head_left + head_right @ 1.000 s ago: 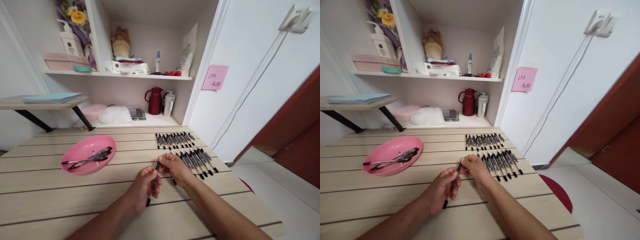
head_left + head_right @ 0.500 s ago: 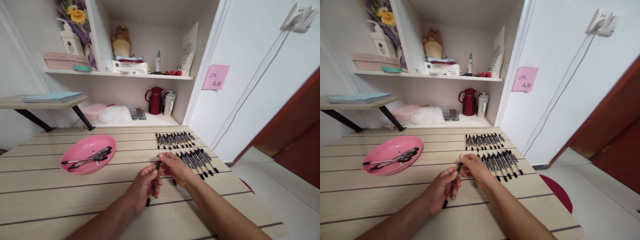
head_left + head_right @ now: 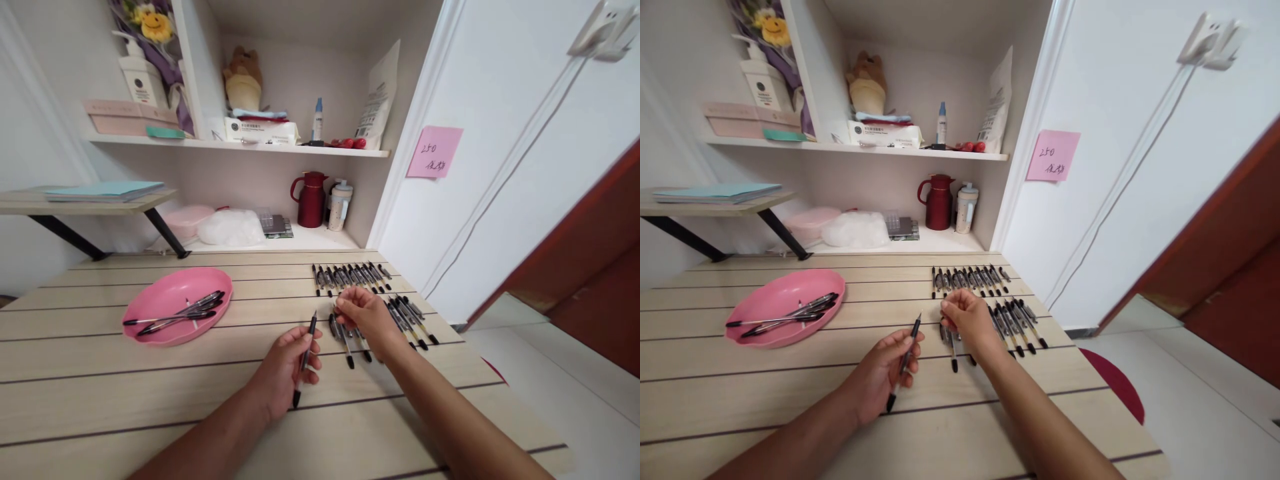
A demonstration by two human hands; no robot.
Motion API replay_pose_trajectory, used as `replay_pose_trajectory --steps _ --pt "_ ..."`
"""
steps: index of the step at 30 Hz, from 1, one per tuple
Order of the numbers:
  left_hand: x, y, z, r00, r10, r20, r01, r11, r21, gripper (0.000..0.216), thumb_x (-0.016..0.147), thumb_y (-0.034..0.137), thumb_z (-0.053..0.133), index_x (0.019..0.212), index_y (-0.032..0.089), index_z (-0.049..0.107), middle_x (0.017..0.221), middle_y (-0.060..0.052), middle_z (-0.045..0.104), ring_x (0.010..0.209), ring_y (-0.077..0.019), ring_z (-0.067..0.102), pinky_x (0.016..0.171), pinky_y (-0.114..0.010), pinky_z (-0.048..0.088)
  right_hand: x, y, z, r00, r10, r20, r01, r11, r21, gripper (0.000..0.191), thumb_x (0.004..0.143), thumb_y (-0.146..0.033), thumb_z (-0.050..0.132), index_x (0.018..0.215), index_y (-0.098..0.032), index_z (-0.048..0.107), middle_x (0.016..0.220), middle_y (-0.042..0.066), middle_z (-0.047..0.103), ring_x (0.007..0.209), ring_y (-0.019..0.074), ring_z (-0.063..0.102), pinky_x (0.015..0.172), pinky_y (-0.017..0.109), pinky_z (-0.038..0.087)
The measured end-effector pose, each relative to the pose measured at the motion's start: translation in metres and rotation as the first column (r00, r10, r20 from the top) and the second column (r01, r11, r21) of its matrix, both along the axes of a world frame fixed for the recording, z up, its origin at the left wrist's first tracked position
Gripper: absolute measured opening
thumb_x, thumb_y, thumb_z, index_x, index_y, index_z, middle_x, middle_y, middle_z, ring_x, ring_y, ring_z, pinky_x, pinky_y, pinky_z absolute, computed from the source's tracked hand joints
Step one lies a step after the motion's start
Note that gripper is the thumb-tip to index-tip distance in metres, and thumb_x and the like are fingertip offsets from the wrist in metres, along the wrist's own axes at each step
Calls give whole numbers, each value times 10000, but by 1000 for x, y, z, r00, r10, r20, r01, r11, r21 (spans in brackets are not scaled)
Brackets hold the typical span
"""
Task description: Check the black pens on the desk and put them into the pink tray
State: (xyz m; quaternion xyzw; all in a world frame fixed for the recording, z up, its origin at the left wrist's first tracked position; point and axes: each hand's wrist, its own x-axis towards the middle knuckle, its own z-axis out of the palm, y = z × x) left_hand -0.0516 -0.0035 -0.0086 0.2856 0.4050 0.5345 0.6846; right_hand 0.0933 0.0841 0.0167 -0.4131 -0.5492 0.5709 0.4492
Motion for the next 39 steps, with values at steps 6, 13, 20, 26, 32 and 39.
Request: replay_pose_trajectory --steps 6,13,20,26,32,39 --pt "-1 2 1 1000 21 16 -21 1000 -20 203 706 256 578 884 160 569 656 10 542 497 -73 501 428 -182 367 19 -11 -18 902 74 426 -138 983 121 125 656 -288 541 672 -166 562 500 -35 526 432 88 442 439 207 337" --pt "-1 2 -2 999 20 30 -19 999 -27 202 717 250 569 895 154 563 657 8 538 492 -68 496 428 -181 369 27 -25 -13 621 -122 774 -255 903 347 142 676 -150 467 699 -180 605 661 11 622 620 133 542 577 215 360" --pt "-1 3 -4 1000 20 24 -19 1000 -18 204 722 254 564 897 150 564 662 4 540 488 -66 495 423 -181 372 20 -36 -10 392 -244 887 -350 852 389 188 747 -176 459 746 -224 641 804 28 637 764 151 563 615 220 319" --pt "-1 2 -1 1000 19 17 -18 1000 -20 210 717 250 560 900 146 551 651 2 538 478 -68 492 417 -177 371 16 -40 -10 293 -275 916 -336 867 368 145 753 -190 474 750 -227 614 760 5 638 720 139 562 554 226 268" --pt "-1 1 -1 1000 17 16 -17 1000 -18 211 713 243 559 898 142 546 644 3 536 473 -65 488 416 -175 370 13 -39 -13 240 -342 909 -363 836 411 97 757 -168 477 743 -214 562 710 -5 624 663 126 543 521 229 230" --pt "-1 2 0 1000 19 12 -19 1000 -18 219 703 251 579 896 149 563 652 15 526 471 -59 487 411 -175 374 6 -38 -19 181 -407 895 -422 790 445 93 791 -179 456 755 -192 540 742 28 606 616 128 535 487 245 186"
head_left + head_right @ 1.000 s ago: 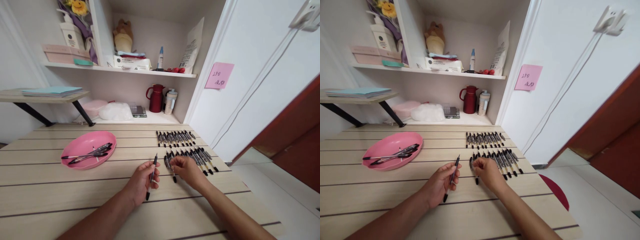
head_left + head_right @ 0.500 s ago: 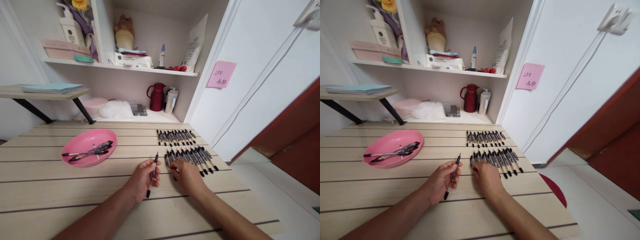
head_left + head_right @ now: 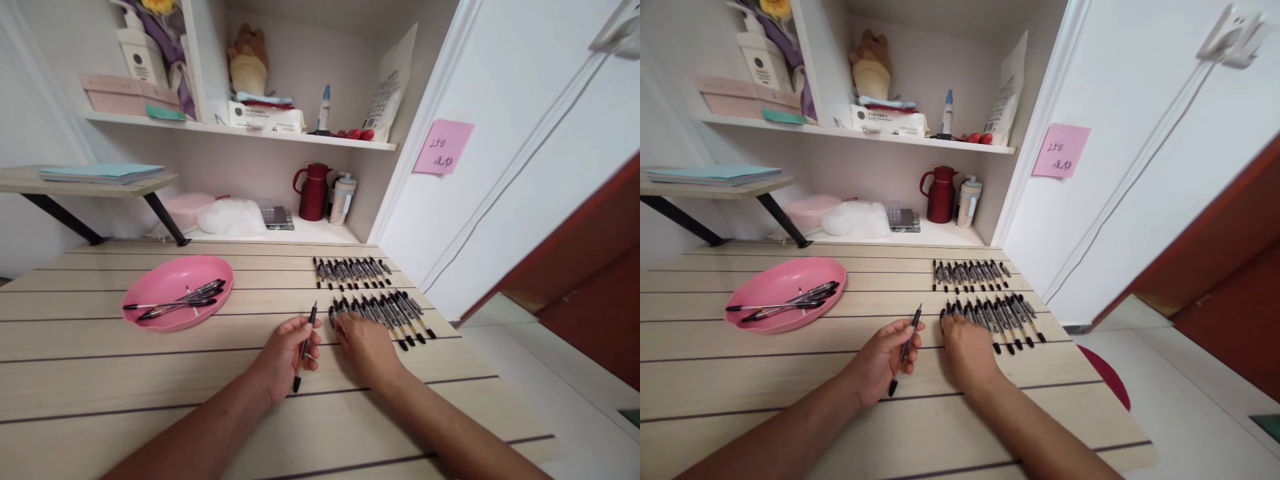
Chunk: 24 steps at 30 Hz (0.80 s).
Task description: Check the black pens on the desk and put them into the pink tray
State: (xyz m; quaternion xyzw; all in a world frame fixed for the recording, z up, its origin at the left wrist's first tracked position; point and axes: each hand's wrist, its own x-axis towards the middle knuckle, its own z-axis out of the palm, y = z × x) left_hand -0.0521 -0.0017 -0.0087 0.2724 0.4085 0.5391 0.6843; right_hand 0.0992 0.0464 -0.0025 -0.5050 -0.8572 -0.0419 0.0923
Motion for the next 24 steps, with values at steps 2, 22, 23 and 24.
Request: replay_pose_trajectory --steps 2,22,23,24 --pt "1 -1 1 999 33 -17 -32 999 3 230 683 251 604 885 145 577 642 25 508 468 -56 486 419 -180 389 1 0 -1 1000 -1 -12 1 1000 6 92 790 -187 458 746 -195 539 746 25 600 606 125 529 485 246 181" --pt "10 48 2 337 116 -934 11 992 127 375 688 236 551 1051 142 547 761 -50 638 638 -144 576 582 -226 392 38 -33 -15 914 -3 -405 -68 984 -162 129 782 -207 418 711 -196 525 698 7 578 630 132 515 569 232 279" --pt "12 54 2 291 122 -949 15 991 132 379 680 239 563 1047 148 551 801 -62 644 702 -162 585 623 -234 390 39 -32 -15 910 0 -414 -75 983 -165 129 782 -206 418 712 -196 525 701 8 578 639 134 517 575 231 283" --pt "15 60 2 248 128 -960 20 990 137 381 677 244 568 1046 153 551 840 -72 646 761 -177 586 657 -240 385 39 -31 -15 907 2 -420 -80 982 -169 128 782 -207 418 714 -196 526 705 9 577 647 134 519 582 230 286"
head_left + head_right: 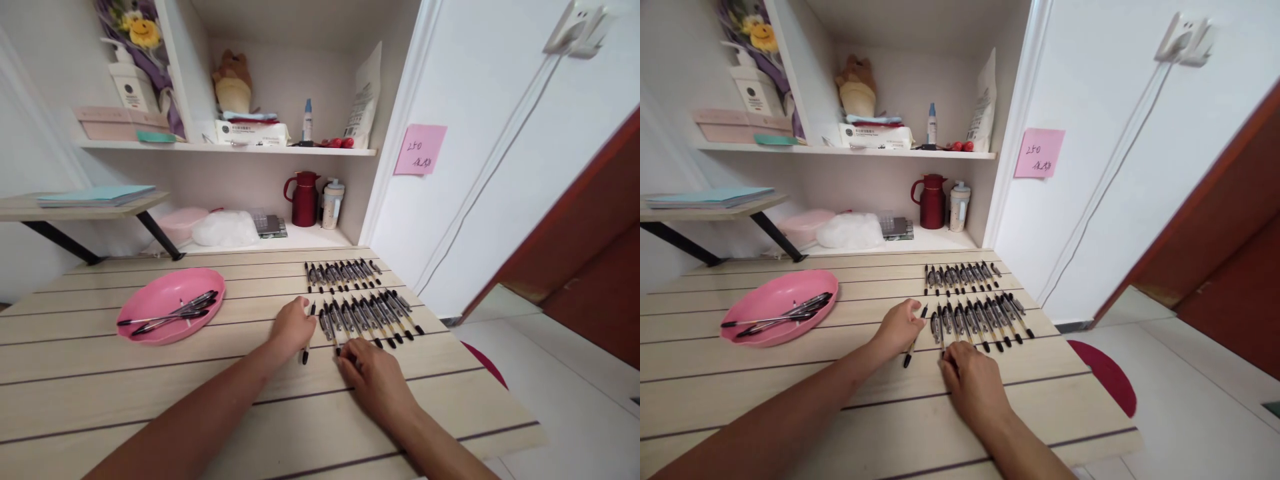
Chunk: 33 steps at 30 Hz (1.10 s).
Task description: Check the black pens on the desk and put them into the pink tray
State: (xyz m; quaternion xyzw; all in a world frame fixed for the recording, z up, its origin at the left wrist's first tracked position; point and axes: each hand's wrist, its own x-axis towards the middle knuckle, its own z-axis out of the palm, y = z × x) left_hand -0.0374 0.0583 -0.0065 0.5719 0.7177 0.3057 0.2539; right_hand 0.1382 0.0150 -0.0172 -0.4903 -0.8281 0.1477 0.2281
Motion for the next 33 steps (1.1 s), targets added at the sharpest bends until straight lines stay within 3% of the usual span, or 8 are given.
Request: replay_pose_trajectory --steps 4,9,18,23,33 --pt "11 14 -3 992 1 -123 0 1000 7 359 695 260 549 1041 164 544 931 -92 643 876 -203 571 707 -249 368 5 2 0 1000 -3 -9 3 1000 -4 121 776 -202 425 719 -197 532 712 8 576 650 131 515 586 226 287" --pt "17 17 -8 989 0 -149 2 1000 11 357 709 280 539 1046 164 531 921 -97 652 875 -205 579 714 -252 365 10 3 0 1000 -8 -12 8 1000 -1 132 774 -187 419 716 -194 537 702 3 569 623 119 505 574 221 282" --pt "18 12 -2 999 18 49 -17 999 -27 337 728 279 532 1051 179 530 741 -71 666 638 -181 612 569 -234 386 11 3 2 1000 -20 -6 20 1000 -7 142 782 -182 406 734 -191 539 721 11 573 645 131 501 579 231 275" --pt "13 7 -1 987 25 162 -13 997 -71 393 757 296 478 1126 159 467 774 -78 636 421 -123 555 418 -215 363 12 3 2 1000 -23 -6 23 1000 -4 147 781 -168 402 738 -189 541 717 11 573 634 126 494 574 230 267" --pt "8 -6 0 948 -39 317 68 994 -80 394 761 237 446 1144 147 430 828 -58 593 430 -72 555 364 -148 369 9 1 1 999 -31 -16 31 999 15 114 776 -186 431 714 -190 526 702 -1 572 636 122 495 571 226 262"
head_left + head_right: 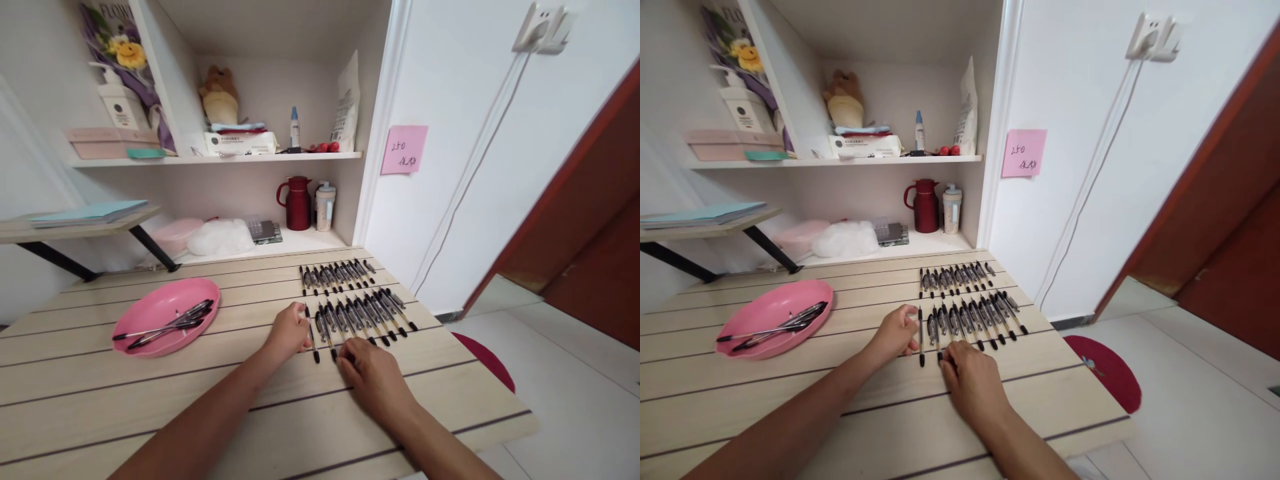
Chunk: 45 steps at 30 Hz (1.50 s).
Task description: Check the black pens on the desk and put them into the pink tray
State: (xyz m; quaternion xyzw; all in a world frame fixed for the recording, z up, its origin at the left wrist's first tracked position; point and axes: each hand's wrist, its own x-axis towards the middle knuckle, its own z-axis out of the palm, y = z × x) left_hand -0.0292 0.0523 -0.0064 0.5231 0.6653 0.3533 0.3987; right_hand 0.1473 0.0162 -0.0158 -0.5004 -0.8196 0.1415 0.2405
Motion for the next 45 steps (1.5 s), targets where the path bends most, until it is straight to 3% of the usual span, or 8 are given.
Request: replay_pose_trajectory --steps 12,23,35,45 --pt "5 7 -7 1000 -6 -9 6 999 42 396 735 195 483 1131 176 478 738 -28 613 381 -70 498 370 -169 331 0 1 -1 1000 -9 24 8 1000 15 136 776 -169 422 721 -191 544 697 -2 574 635 117 501 556 221 253" --pt "6 2 -1 999 3 44 -4 1000 19 419 730 193 479 1147 167 449 812 -43 593 445 -80 557 377 -157 363 1 1 -1 1000 -12 20 11 1000 5 124 780 -185 427 727 -192 539 706 -1 575 637 120 500 557 225 253" --pt "3 1 -5 998 2 64 -3 1000 17 433 720 202 478 1148 162 437 727 -16 570 433 -86 569 373 -164 396 0 0 0 1000 -12 13 11 1000 18 115 777 -178 431 712 -195 524 686 -8 571 624 117 495 554 217 251" --pt "-4 -2 -7 1000 -17 25 17 1000 23 451 738 234 439 1176 134 401 844 -58 561 419 -76 555 355 -173 386 1 -1 1 1000 -5 0 5 1000 6 121 774 -169 426 709 -192 525 686 -4 564 628 116 496 566 221 263"
